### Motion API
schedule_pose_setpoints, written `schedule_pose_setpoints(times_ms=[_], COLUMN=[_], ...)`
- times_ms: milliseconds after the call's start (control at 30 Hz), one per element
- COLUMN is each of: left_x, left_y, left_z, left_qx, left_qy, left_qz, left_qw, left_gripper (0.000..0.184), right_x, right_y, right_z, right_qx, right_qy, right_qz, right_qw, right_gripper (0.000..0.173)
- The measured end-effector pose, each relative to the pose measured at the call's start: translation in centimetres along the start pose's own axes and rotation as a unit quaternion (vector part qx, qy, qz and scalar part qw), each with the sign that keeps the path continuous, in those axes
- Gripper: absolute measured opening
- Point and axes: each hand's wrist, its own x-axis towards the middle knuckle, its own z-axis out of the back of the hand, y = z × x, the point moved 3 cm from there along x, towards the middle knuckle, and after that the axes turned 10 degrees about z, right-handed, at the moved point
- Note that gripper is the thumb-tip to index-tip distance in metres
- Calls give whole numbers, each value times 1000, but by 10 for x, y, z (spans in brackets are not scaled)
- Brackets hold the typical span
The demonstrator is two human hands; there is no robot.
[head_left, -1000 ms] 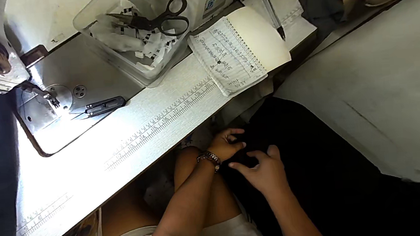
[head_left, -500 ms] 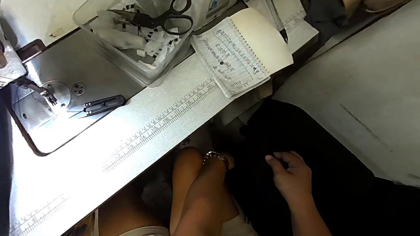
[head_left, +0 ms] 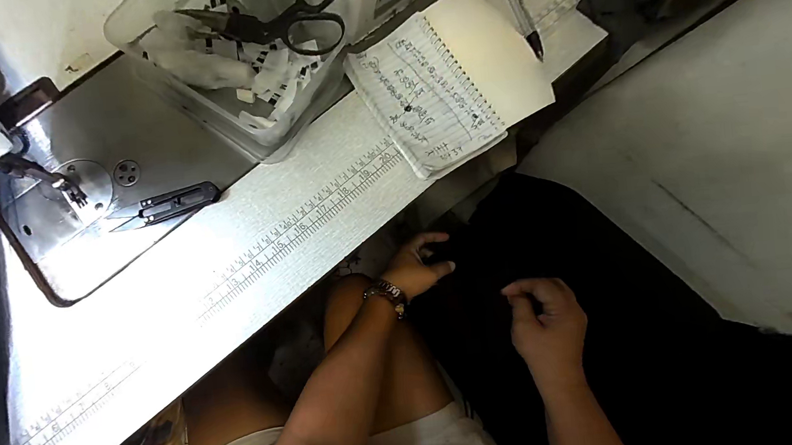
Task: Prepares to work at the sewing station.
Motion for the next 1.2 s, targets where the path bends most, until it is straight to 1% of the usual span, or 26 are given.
schedule_pose_setpoints(times_ms=[33,100,133,167,200,233,267,300,333,367,400,433,467,500,533,600,700,767,833,900,933,1033,1100,1133,1200], left_x=[-3,-8,-9,-10,-11,-10,-10,-9,-10,-13,-16,-17,-18,-17,-17,-14,-10,-6,-2,2,3,3,1,0,-3], left_y=[-1,-3,-3,-4,-4,-4,-4,-4,-3,-1,2,6,8,10,10,9,6,4,3,4,4,2,1,1,0], left_z=[-1,-5,-6,-8,-8,-9,-9,-9,-9,-9,-11,-14,-18,-22,-25,-27,-24,-21,-15,-8,-6,-1,0,-1,-4], left_qx=[-24,-53,-65,-77,-89,-92,-75,-31,41,128,221,305,372,419,444,451,445,415,366,322,308,258,187,143,57], left_qy=[19,47,56,61,63,62,56,45,37,33,33,33,37,41,45,51,72,79,48,22,16,6,-11,-15,3], left_qz=[-17,-46,-55,-62,-66,-65,-57,-39,-7,39,88,131,172,208,237,266,240,221,227,241,240,221,194,171,105], left_qw=[999,996,995,993,992,992,994,998,998,990,971,943,912,883,863,851,860,879,901,915,920,940,963,975,993], left_gripper=[56,56,55,54,53,53,53,55,57,57,55,49,43,41,42,45,46,47,39,33,33,52,66,74,82], right_x=[1,1,1,1,1,3,6,10,13,15,16,16,15,15,13,10,7,7,6,4,4,3,3,3,2], right_y=[5,15,17,19,19,19,17,15,12,7,-1,-7,-9,-10,-12,-15,-18,-19,-21,-21,-21,-21,-21,-21,-21], right_z=[-3,-9,-13,-18,-21,-22,-20,-17,-11,-4,3,10,16,20,23,25,21,18,16,17,17,16,16,16,15], right_qx=[-14,-27,-31,-39,-51,-65,-76,-75,-65,-47,-27,-5,12,21,33,57,71,71,71,71,74,89,102,103,96], right_qy=[16,74,96,111,118,116,106,95,83,71,59,44,23,9,1,-6,-18,-14,-12,-16,-18,-31,-37,-39,-37], right_qz=[10,-6,-19,-34,-42,-39,-32,-36,-52,-76,-104,-131,-146,-154,-157,-155,-143,-140,-144,-148,-146,-140,-137,-135,-133], right_qw=[1000,997,995,992,991,990,991,992,993,993,992,990,989,988,987,986,987,987,987,986,986,986,985,985,986], right_gripper=[20,21,30,43,49,43,31,22,19,20,23,24,23,19,16,15,14,17,17,17,17,15,13,13,14])
